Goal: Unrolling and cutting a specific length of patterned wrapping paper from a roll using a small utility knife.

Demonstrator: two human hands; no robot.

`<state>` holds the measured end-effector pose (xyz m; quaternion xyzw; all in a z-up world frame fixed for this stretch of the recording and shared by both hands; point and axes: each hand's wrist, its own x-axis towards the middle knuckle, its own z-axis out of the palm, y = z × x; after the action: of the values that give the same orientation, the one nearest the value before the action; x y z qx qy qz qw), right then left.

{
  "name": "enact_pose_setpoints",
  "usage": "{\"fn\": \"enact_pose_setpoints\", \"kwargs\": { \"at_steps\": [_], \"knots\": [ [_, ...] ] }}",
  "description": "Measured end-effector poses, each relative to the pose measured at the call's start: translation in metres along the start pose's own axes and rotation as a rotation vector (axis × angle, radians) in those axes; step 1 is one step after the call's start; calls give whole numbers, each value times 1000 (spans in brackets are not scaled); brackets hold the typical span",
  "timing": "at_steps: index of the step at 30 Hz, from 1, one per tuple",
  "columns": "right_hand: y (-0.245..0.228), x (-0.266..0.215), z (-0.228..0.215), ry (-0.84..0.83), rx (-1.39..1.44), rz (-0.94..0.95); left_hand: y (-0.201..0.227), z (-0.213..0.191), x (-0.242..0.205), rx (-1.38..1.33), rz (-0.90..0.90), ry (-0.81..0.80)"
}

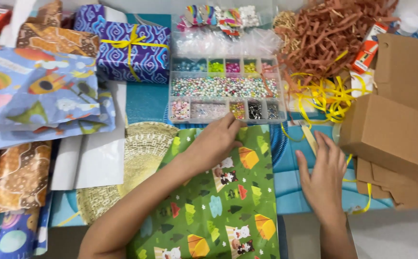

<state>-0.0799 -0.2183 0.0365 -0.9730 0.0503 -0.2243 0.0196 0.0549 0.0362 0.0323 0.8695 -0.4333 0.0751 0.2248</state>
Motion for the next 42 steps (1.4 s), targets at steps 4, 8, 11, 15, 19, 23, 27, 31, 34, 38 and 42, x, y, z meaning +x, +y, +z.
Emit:
{"fn": "enact_pose_setpoints", "kwargs": {
  "at_steps": [4,8,11,15,19,23,27,31,34,38,42],
  "knots": [
    [-41,-19,-32,-419,802,332,21,-42,5,-111,94,205],
    [-38,-54,6,-279,869,421,43,-82,-5,-119,159,309],
    [-19,-63,39,-39,887,467,49,-103,-34,-100,81,421],
    [-4,-53,41,81,853,483,46,-113,-94,6,-219,538],
    [-6,-33,32,131,1095,560,46,-107,-136,-502,-741,580],
    [18,-27,53,176,1110,602,34,-77,-169,-879,-825,343],
    [26,-16,54,194,1205,588,27,-73,-177,-1273,-775,154],
    [41,-12,59,260,1173,630,19,-71,-179,-1405,-711,47],
    [40,-7,53,264,1216,603,18,-61,-175,-1438,-841,134],
    [39,-3,48,245,1247,599,13,-47,-172,-1426,-852,393],
    [42,-1,52,244,1280,605,13,-44,-172,-1271,-825,433]
  ]
}}
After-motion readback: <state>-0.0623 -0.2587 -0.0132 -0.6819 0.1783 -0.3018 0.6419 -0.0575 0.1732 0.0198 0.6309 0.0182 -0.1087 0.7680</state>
